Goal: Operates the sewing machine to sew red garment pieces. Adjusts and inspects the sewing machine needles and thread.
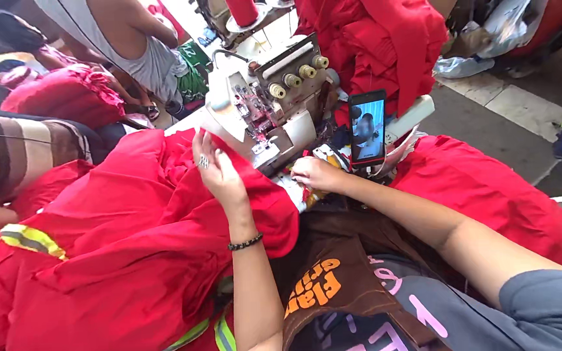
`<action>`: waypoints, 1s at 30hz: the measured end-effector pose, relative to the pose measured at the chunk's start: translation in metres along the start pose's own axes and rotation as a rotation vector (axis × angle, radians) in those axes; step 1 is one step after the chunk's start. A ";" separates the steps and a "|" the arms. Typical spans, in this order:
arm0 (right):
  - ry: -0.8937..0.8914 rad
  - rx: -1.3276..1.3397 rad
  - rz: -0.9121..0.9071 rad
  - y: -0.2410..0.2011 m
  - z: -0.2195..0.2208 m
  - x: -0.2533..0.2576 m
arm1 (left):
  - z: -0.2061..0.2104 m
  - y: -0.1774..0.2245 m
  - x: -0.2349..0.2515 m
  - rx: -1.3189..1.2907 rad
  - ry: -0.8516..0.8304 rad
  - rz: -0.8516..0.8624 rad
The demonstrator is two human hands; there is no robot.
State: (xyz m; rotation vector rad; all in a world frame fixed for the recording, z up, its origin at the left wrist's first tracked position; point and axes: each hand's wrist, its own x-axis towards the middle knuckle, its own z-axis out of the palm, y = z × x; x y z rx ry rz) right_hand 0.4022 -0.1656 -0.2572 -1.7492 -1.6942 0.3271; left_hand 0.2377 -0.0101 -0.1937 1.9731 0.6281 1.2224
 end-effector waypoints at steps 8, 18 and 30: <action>0.428 -0.237 0.158 -0.029 -0.189 -0.014 | -0.005 -0.065 -0.054 0.778 0.065 -0.123; -0.161 -0.284 0.443 0.055 -0.232 0.077 | 0.002 -0.071 -0.062 0.921 0.062 -0.117; -0.365 -0.534 0.595 0.066 -0.212 0.105 | -0.003 -0.058 -0.067 0.930 -0.031 -0.121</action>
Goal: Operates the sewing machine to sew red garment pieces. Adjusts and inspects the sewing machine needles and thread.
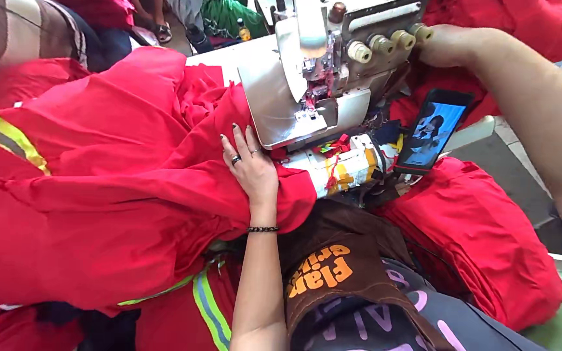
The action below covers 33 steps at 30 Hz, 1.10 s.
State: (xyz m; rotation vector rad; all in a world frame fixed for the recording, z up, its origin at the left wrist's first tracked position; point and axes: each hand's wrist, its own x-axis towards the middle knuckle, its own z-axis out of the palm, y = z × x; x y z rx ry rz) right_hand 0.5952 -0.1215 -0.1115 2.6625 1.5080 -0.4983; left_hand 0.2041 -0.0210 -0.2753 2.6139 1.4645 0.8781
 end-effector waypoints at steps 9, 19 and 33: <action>0.040 0.005 0.017 -0.002 0.005 0.016 | -0.006 0.002 -0.008 -0.003 -0.022 0.039; -0.033 -0.096 0.006 -0.005 -0.011 0.033 | -0.003 -0.001 -0.007 0.013 -0.002 0.046; 0.018 0.006 -0.122 -0.004 0.001 0.030 | -0.004 0.000 -0.007 0.029 -0.032 0.025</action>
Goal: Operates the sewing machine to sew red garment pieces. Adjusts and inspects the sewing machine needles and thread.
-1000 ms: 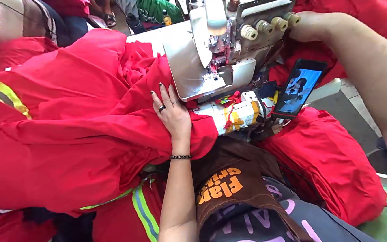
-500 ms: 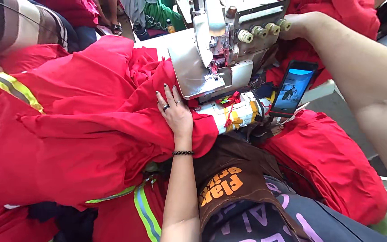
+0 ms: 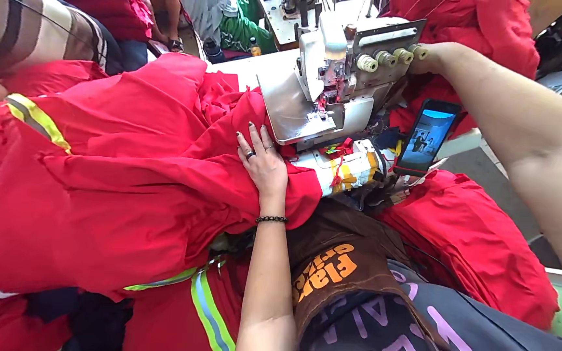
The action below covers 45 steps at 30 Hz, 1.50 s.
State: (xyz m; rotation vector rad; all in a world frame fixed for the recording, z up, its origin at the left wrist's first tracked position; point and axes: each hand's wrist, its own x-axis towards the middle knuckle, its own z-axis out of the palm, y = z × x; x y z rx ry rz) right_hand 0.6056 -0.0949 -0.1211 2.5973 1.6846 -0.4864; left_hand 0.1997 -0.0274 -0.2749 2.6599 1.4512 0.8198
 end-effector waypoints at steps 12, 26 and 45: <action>-0.006 0.022 0.095 0.000 -0.004 -0.016 | -0.001 0.001 0.001 -0.019 -0.002 -0.003; -0.012 0.020 0.130 -0.007 0.000 -0.019 | 0.018 -0.005 0.013 0.054 0.137 -0.013; 0.365 0.318 0.156 -0.021 0.019 -0.097 | 0.020 -0.002 0.016 0.040 0.126 -0.056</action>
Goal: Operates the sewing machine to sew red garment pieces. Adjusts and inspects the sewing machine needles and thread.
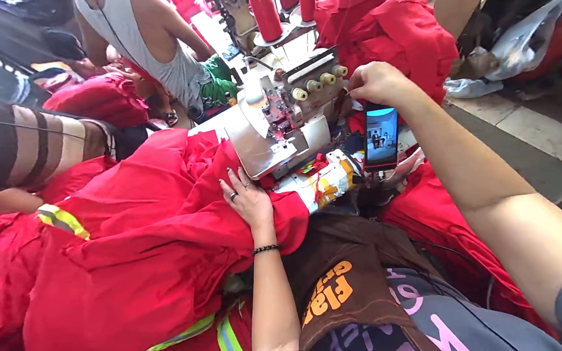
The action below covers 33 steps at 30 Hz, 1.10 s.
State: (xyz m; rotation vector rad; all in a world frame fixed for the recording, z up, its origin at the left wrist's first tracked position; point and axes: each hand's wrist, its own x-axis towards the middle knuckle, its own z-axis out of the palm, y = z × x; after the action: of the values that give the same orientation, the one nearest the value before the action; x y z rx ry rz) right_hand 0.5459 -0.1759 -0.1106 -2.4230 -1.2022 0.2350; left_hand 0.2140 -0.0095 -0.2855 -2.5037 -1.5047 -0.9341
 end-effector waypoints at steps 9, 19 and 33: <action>0.061 -0.169 -0.046 -0.019 0.005 -0.005 | 0.001 -0.003 -0.001 0.019 -0.009 0.014; 0.057 -0.272 -0.004 -0.037 0.039 0.000 | 0.002 -0.003 -0.001 0.002 -0.007 0.010; 0.770 0.240 -0.331 -0.010 -0.003 -0.074 | 0.003 -0.005 -0.002 -0.034 0.008 0.000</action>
State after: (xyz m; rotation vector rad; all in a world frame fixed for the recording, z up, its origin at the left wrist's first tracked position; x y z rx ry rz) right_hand 0.4941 -0.2301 -0.1057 -1.7859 -1.0877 -0.5694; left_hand 0.2103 -0.0075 -0.2898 -2.5201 -1.4988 -0.9774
